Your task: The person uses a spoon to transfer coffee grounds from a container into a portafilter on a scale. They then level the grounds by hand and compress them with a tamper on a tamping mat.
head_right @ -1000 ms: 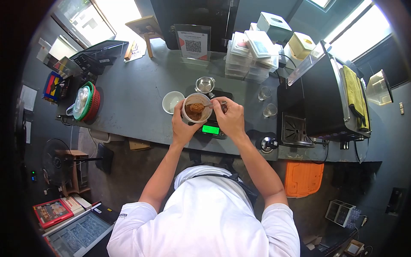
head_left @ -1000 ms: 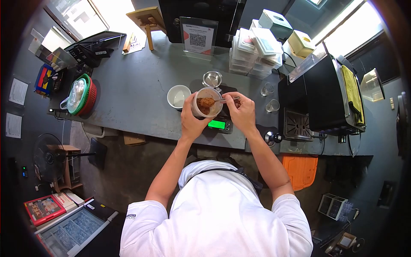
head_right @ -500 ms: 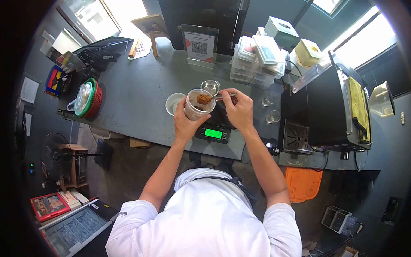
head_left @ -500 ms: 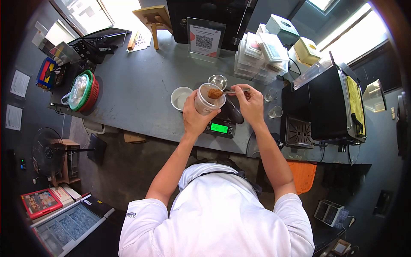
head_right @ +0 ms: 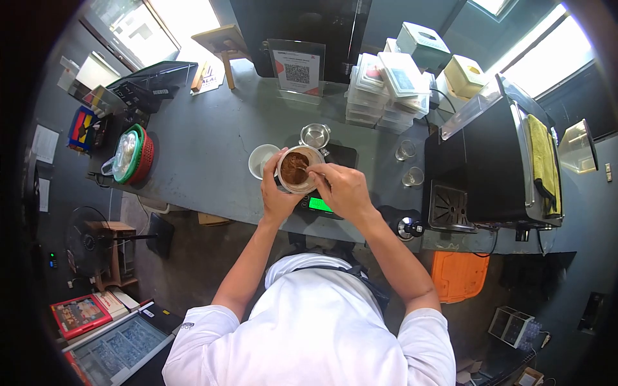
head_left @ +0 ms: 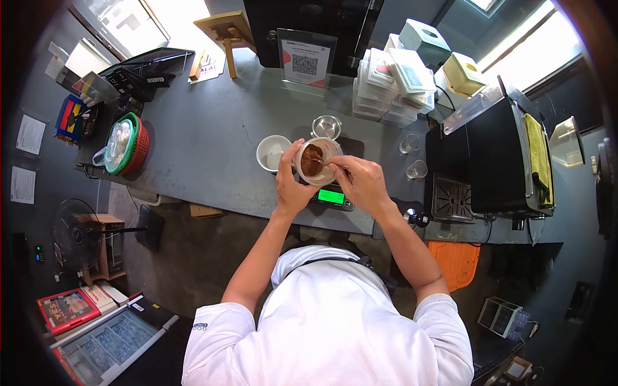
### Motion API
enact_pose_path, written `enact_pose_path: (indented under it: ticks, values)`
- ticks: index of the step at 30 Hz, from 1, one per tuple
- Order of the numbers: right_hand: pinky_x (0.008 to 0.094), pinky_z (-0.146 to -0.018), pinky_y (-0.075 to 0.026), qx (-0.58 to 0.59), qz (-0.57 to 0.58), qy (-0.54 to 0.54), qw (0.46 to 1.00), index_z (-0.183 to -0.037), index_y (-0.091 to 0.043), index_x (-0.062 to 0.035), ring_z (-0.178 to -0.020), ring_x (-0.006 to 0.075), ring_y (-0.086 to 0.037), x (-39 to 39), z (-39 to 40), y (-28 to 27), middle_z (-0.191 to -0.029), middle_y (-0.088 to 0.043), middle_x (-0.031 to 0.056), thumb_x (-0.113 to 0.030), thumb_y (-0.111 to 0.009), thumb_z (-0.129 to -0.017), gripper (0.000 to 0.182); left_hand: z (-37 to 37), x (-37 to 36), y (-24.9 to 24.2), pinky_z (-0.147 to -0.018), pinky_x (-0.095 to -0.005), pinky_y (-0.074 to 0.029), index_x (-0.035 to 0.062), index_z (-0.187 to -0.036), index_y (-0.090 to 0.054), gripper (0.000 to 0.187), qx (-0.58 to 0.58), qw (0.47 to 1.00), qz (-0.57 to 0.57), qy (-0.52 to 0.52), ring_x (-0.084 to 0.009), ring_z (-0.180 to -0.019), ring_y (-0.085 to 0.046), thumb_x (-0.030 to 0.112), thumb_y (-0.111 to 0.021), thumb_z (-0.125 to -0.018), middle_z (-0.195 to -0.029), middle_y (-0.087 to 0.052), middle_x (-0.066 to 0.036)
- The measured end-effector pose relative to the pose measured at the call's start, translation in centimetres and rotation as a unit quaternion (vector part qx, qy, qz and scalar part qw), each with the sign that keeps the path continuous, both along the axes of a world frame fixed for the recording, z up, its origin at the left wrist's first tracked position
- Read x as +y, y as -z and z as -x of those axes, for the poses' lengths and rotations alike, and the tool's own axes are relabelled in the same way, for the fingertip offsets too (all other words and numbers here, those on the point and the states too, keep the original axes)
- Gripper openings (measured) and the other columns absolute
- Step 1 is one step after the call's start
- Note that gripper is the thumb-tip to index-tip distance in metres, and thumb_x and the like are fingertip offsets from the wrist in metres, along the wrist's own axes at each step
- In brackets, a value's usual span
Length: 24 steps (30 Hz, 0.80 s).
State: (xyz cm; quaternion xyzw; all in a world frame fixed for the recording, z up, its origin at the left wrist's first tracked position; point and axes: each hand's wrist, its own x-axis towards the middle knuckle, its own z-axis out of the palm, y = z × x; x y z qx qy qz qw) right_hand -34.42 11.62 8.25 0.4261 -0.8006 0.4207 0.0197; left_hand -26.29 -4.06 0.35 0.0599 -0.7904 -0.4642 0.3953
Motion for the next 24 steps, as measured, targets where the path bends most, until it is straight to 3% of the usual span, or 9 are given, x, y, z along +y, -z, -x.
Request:
enact_pose_path:
  ticks: [8,14,17,20,21,24]
  values:
    - [0.0292,-0.049,-0.045,-0.130,0.090,0.027,0.987,-0.100,-0.074,-0.0037,-0.048,0.0158,-0.058,-1.4,-0.3,1.0,-0.072,-0.071,0.0121,-0.018,-0.068,-0.093,0.017,0.5,-1.7,-0.4,-0.101,-0.0406,-0.050,0.0071,-0.136,-0.046,0.089,-0.003,0.999,0.052,-0.009,-0.0318,-0.120,-0.061,0.018,-0.095,-0.063,-0.138,-0.057,-0.018]
    - [0.0267,-0.047,-0.041,-0.128,0.105,0.040,0.985,-0.100,-0.074,-0.0023,-0.048,0.0095,-0.053,-2.8,0.8,0.5,-0.070,-0.071,0.0088,-0.015,-0.067,-0.094,0.016,1.6,-3.5,-0.6,-0.102,-0.0418,-0.049,0.0064,-0.136,-0.046,0.090,0.011,0.998,0.058,0.001,-0.0322,-0.121,-0.060,0.019,-0.096,-0.062,-0.136,-0.058,-0.017]
    - [0.0251,-0.047,-0.038,-0.221,0.091,0.083,0.968,-0.099,-0.074,-0.0008,-0.050,0.0050,-0.050,-3.3,1.7,0.5,-0.066,-0.070,0.0054,-0.014,-0.065,-0.095,0.016,2.0,-4.1,-1.0,-0.105,-0.0442,-0.046,0.0051,-0.134,-0.047,0.087,0.002,1.000,0.024,0.015,-0.0354,-0.126,-0.055,0.015,-0.093,-0.062,-0.137,-0.057,-0.018]
    - [0.0179,-0.056,-0.041,-0.274,0.113,0.078,0.952,-0.104,-0.072,0.0035,-0.067,0.0006,-0.055,-3.1,2.8,1.1,-0.081,-0.071,0.0017,-0.009,-0.062,-0.099,0.017,2.1,-4.4,-1.7,-0.104,-0.0439,-0.046,0.0052,-0.134,-0.047,0.087,-0.018,0.999,0.034,0.000,-0.0355,-0.125,-0.056,0.014,-0.093,-0.061,-0.137,-0.057,-0.017]
    - [0.0221,-0.050,-0.038,-0.263,0.147,0.083,0.950,-0.099,-0.074,0.0003,-0.057,0.0018,-0.050,-3.5,2.9,1.4,-0.069,-0.070,0.0028,-0.012,-0.063,-0.097,0.016,2.1,-4.5,-1.6,-0.104,-0.0440,-0.046,0.0053,-0.134,-0.047,0.087,-0.020,0.999,0.032,-0.002,-0.0356,-0.125,-0.056,0.014,-0.093,-0.061,-0.137,-0.057,-0.017]
    - [0.0202,-0.054,-0.041,-0.303,0.153,0.089,0.937,-0.102,-0.073,0.0019,-0.062,0.0019,-0.054,-3.5,3.0,0.8,-0.074,-0.071,0.0019,-0.011,-0.062,-0.098,0.017,2.3,-4.8,-1.0,-0.103,-0.0443,-0.047,0.0055,-0.134,-0.047,0.087,-0.027,0.999,0.025,-0.006,-0.0357,-0.124,-0.056,0.013,-0.093,-0.060,-0.136,-0.057,-0.017]
